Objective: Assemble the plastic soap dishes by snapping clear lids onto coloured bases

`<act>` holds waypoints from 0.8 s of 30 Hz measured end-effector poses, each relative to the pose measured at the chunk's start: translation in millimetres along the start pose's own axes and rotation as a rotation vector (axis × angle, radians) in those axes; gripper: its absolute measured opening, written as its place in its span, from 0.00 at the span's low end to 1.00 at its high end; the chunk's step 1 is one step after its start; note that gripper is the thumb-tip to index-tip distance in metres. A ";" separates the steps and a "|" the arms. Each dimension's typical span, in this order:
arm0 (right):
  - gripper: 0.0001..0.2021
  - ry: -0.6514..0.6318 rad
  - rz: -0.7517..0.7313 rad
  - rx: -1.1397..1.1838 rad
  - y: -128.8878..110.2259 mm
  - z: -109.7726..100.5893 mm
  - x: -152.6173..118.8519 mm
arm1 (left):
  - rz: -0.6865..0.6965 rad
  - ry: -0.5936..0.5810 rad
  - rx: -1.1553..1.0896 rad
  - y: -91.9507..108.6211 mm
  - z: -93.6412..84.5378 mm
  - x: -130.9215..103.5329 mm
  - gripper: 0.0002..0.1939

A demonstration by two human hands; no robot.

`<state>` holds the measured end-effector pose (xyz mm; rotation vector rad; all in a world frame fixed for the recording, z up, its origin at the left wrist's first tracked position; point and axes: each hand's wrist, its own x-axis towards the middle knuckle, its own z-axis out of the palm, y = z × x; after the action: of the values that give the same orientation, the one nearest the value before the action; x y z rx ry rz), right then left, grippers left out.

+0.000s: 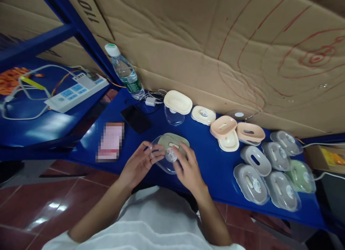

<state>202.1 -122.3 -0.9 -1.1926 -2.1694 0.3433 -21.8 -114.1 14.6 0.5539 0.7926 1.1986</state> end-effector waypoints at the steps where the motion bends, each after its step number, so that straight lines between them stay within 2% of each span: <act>1: 0.34 0.026 0.021 0.005 1.5 -2.2 0.3 | 0.064 -0.006 0.096 -2.1 -1.9 0.4 0.18; 4: 0.29 0.044 0.062 0.008 11.2 -14.3 3.9 | 0.321 0.025 0.431 -8.3 -8.4 1.0 0.25; 7: 0.29 -0.016 0.040 0.003 24.2 -27.5 13.5 | 0.470 0.003 0.844 -5.6 -16.7 4.1 0.20; 10: 0.33 -0.192 0.008 -0.013 34.4 -35.1 25.1 | 0.608 -0.032 1.236 1.3 -25.6 10.6 0.15; 12: 0.42 -0.353 -0.008 -0.019 37.7 -34.4 30.2 | 0.695 -0.063 1.373 1.1 -31.7 14.8 0.13; 13: 0.46 -0.411 -0.013 -0.025 38.2 -32.0 31.4 | 0.712 -0.082 1.406 -1.1 -34.7 16.4 0.12; 15: 0.47 -0.448 -0.017 -0.050 36.6 -24.3 31.3 | 0.706 -0.107 1.411 -7.8 -40.4 18.0 0.13; 19: 0.40 -0.383 -0.026 -0.116 26.8 -10.9 29.8 | 0.608 -0.119 1.280 -18.6 -48.8 18.4 0.20; 24: 0.38 -0.440 -0.073 -0.158 15.1 -16.2 41.7 | 0.589 -0.128 1.244 -16.2 -51.9 21.4 0.30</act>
<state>206.2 -80.5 20.7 -1.2048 -2.6542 0.4429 -49.5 -99.8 -34.8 1.9643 1.2759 1.0495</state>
